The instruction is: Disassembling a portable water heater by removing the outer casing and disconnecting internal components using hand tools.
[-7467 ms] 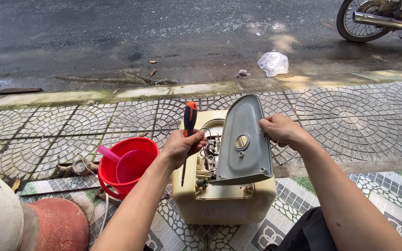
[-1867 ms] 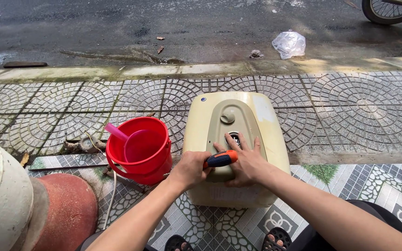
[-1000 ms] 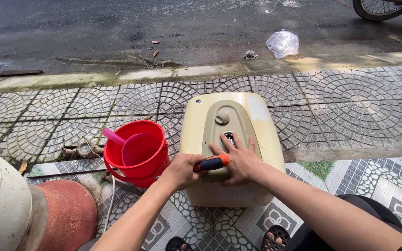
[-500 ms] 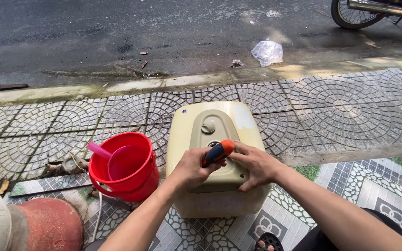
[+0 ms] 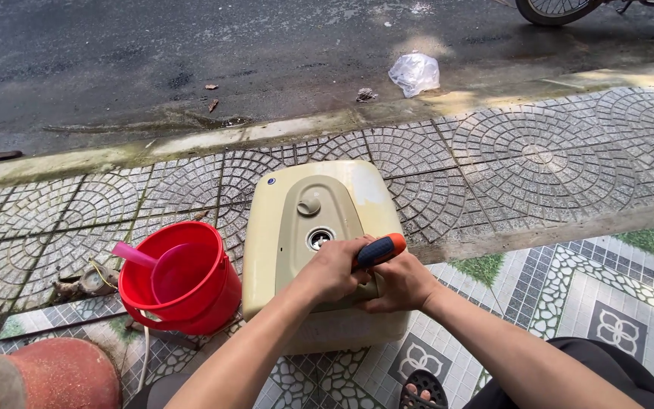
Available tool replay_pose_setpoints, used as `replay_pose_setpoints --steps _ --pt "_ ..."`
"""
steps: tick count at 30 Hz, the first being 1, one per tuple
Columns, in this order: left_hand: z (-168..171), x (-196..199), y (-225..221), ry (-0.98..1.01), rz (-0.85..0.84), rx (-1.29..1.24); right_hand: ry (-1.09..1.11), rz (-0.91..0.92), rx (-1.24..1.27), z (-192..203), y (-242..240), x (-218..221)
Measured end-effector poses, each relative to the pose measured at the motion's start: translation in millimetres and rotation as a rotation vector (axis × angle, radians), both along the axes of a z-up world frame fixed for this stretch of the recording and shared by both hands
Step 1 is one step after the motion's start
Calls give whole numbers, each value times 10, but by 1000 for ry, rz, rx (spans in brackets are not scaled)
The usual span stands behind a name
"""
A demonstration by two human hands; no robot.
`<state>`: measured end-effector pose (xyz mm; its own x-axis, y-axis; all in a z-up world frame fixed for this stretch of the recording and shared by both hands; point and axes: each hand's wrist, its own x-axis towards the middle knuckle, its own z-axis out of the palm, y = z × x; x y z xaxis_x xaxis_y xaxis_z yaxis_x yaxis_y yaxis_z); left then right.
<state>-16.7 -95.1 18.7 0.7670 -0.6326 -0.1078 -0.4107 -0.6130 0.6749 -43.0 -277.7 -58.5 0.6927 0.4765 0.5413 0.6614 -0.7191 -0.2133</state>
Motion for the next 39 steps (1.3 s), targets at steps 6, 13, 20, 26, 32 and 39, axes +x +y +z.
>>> replay_pose_setpoints --steps 6,13,20,26,32,39 --pt "144 -16 -108 -76 -28 199 176 -54 -96 -338 -247 257" --pt "-120 54 -220 -111 -102 320 329 -49 -192 -221 -156 150" --pt "-330 66 -227 -219 -108 214 353 16 -15 12 -101 29" --pt "-539 88 -253 -318 -81 170 423 80 236 91 -59 -13" --pt "-510 68 -255 -272 -28 169 365 96 214 10 -72 -24" --pt "-241 33 -176 -119 13 156 449 59 257 63 -84 -7"
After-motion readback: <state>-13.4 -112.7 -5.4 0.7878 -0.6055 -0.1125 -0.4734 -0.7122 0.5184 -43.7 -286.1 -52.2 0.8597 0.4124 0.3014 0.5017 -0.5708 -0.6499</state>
